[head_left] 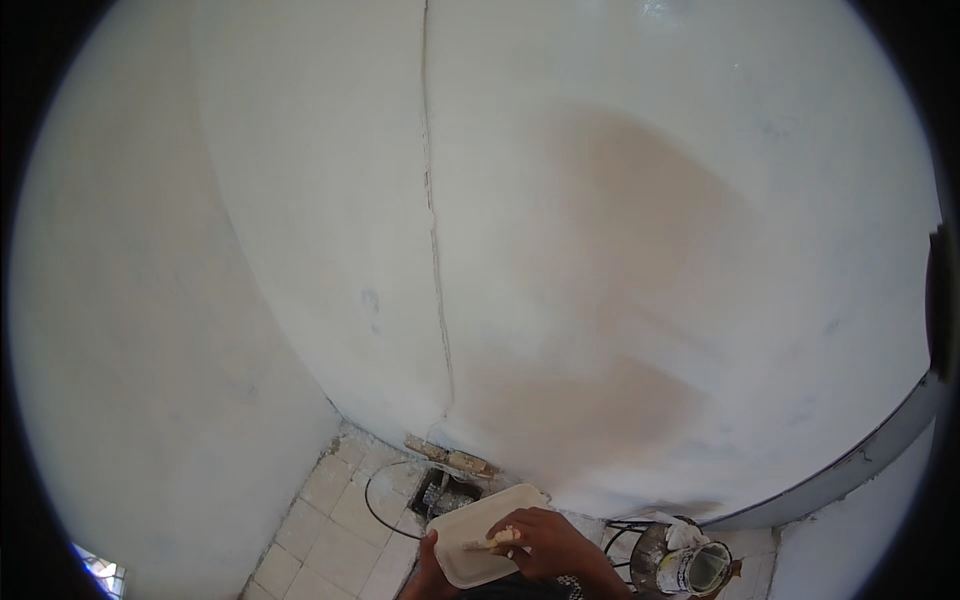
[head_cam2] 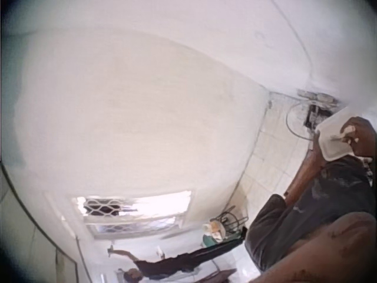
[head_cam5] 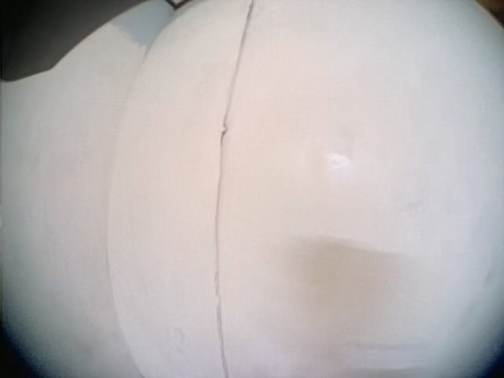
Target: The person paints a white wall using a brush, dipping it into a small white container of paint and applying it to the wall surface with repeated strokes.
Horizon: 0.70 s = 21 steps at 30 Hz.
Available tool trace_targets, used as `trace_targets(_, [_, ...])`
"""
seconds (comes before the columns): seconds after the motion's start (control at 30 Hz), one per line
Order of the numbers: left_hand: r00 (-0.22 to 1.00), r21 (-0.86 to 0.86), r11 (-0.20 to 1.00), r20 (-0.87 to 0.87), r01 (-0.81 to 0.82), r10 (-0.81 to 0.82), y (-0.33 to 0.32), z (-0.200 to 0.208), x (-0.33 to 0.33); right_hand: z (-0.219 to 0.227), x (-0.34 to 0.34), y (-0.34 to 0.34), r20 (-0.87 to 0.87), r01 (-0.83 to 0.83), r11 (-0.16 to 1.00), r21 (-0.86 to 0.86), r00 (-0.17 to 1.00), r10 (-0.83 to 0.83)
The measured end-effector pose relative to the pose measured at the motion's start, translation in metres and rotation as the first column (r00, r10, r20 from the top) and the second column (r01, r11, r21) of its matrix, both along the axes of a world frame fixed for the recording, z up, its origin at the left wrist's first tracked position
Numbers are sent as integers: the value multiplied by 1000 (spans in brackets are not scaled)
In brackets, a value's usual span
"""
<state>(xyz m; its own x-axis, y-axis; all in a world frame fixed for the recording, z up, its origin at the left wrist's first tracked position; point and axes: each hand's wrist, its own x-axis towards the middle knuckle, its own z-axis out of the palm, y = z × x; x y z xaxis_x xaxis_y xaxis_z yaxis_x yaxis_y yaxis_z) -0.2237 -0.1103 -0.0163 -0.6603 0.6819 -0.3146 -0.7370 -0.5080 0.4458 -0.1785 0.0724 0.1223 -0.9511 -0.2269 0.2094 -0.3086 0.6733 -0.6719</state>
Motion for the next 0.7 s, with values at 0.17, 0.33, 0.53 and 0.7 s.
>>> trace_targets(0.17, [996,-101,991,-9,-84,84,13,30,3,6,-7,15,-138,-44,999,29,989,47])
trace_targets(0.33, [996,-40,995,7,-88,88,22,24,3,8,-4,17,-196,-9,995,98,980,29])
trace_targets(0.53, [997,51,998,68,-30,26,23,16,-14,4,3,11,-98,-6,999,40,995,10])
trace_targets(0.7, [993,86,993,77,80,-86,5,13,-34,12,-9,-7,-41,85,996,-26,995,-86])
